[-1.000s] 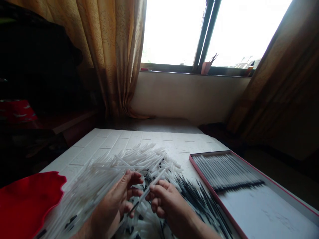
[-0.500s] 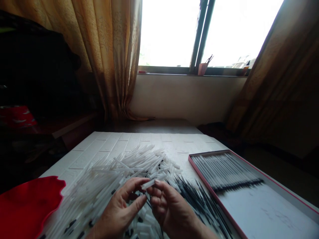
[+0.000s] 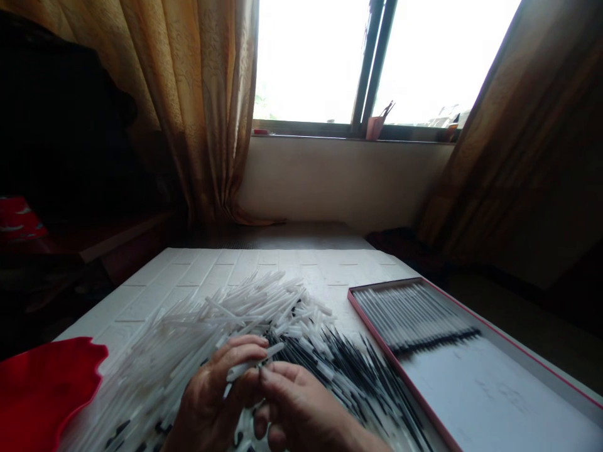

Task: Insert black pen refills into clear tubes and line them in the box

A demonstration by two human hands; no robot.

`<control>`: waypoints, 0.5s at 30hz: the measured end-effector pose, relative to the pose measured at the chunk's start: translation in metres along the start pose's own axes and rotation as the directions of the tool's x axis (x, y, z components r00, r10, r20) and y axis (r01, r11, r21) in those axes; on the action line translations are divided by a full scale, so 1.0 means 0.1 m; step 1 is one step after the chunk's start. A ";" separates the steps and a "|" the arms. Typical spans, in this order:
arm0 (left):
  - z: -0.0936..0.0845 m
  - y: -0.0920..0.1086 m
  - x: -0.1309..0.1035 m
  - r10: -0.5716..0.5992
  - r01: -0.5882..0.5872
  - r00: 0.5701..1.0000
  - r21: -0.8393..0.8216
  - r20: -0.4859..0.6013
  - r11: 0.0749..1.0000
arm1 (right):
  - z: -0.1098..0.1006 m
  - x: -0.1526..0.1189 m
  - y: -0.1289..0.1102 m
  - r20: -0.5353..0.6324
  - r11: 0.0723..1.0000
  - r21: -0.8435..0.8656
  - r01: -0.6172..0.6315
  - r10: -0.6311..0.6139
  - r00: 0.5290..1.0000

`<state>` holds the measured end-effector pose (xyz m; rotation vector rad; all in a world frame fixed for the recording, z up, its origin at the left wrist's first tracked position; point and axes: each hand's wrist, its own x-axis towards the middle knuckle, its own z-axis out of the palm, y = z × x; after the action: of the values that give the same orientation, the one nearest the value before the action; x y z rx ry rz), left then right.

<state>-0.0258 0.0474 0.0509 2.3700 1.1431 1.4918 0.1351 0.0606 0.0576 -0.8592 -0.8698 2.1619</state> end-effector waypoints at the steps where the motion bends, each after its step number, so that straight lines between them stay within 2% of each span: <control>1: -0.03 0.01 0.01 0.011 -0.010 1.000 0.025 -0.021 1.000 | 0.00 -0.01 0.00 0.030 0.995 -0.102 0.003 0.000 1.000; 5: -0.15 0.00 0.04 0.136 -0.125 0.989 0.150 -0.066 0.981 | -0.05 -0.16 -0.14 0.151 0.885 -0.451 0.110 -0.046 0.987; 7: -0.22 0.00 0.07 0.224 -0.203 0.972 0.221 -0.072 0.954 | -0.15 -0.25 -0.25 0.109 0.806 -0.558 0.200 -0.168 0.980; 9: -0.28 0.02 0.10 0.287 -0.256 0.955 0.281 -0.073 0.925 | -0.27 -0.33 -0.36 0.040 0.718 -0.644 0.265 -0.315 0.948; 12: -0.32 0.06 0.09 0.279 -0.267 0.960 0.287 -0.002 0.920 | -0.48 -0.40 -0.50 -0.027 0.633 -0.715 0.297 -0.450 0.893; 15: -0.31 0.13 -0.01 0.203 -0.213 0.977 0.298 0.066 0.930 | -0.62 -0.44 -0.56 -0.047 0.541 -0.801 0.254 -0.481 0.875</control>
<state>-0.0441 0.0288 0.0719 2.7896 1.2248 1.4142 0.2244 0.0806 0.0790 -1.1908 -1.7240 1.1896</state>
